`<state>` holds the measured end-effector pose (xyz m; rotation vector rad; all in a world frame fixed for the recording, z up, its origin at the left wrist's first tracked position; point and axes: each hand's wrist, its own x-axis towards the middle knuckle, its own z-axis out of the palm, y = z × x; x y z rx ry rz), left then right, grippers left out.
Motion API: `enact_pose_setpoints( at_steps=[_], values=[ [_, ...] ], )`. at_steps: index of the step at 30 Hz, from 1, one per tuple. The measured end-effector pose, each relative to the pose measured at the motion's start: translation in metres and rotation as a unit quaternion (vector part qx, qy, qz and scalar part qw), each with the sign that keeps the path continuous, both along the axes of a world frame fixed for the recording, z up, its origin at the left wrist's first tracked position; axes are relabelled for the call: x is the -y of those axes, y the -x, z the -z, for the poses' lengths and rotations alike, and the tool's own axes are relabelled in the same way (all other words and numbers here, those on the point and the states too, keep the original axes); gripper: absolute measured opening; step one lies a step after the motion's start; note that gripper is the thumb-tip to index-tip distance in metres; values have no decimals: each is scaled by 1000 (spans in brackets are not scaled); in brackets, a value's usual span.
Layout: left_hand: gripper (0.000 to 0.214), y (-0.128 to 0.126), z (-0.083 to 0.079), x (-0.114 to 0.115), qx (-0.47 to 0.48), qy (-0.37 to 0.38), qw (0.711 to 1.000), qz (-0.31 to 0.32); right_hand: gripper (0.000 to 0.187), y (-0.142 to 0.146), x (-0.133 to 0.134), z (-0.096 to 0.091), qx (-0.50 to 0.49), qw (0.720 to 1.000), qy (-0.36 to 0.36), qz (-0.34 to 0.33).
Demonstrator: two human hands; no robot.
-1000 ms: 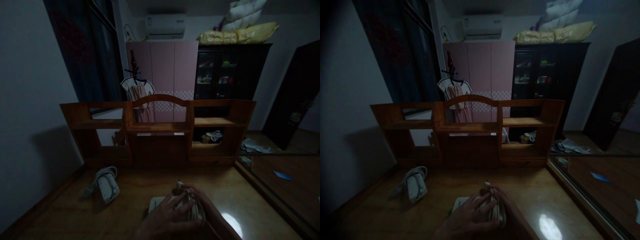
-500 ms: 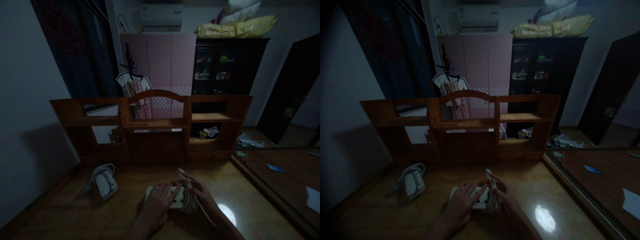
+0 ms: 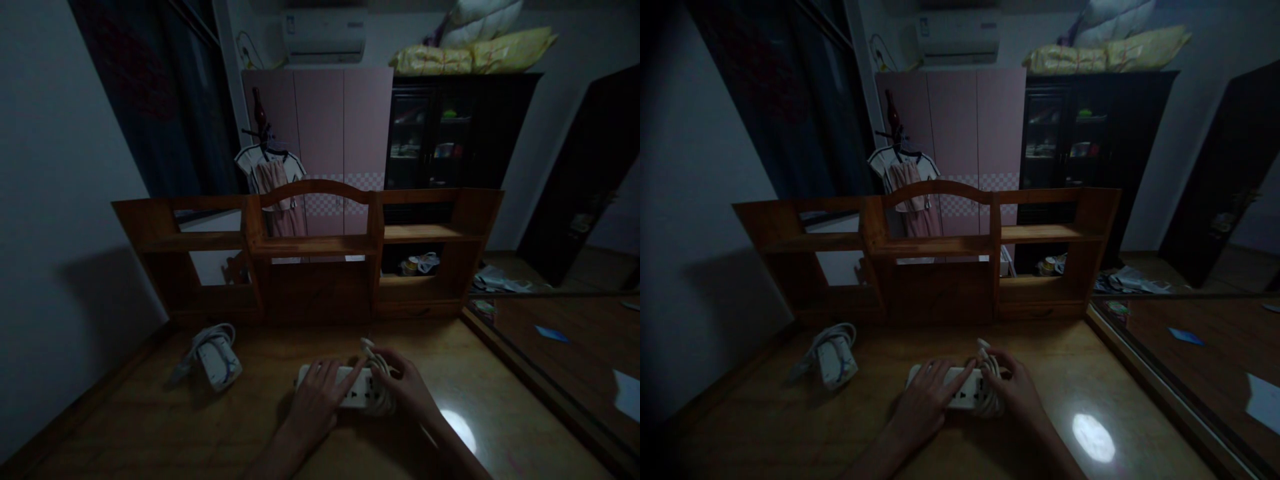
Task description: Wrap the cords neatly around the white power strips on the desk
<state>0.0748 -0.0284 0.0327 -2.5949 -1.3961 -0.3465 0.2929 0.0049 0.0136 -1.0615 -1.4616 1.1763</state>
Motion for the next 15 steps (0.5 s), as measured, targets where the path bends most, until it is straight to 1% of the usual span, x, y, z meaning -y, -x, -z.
enact_pose_setpoints(
  at_steps=[2, 4, 7, 9, 12, 15],
  values=[
    [101, 0, 0, 0, -3, -1, 1000, 2, 43, -2, 2, -2, 55, 998, -20, 26],
    [102, 0, 2, -1, -3, 2, 1000, 2, 40, -2, 6, -7, 109, 990, -67, 57],
    [103, -1, 5, -1, 8, 9, 1000, -5, 31, -2, 12, -17, 179, 965, -164, 98],
    [104, -2, 7, 0, 16, 7, 1000, -15, 26, -2, 14, -20, 204, 952, -201, 106],
    [104, -3, 9, 0, 22, 1, 999, -23, 25, -2, 13, -19, 218, 947, -209, 111],
    [105, -3, 9, -1, 20, 3, 1000, -19, 28, -2, 12, -12, 241, 946, -186, 114]
  ],
)
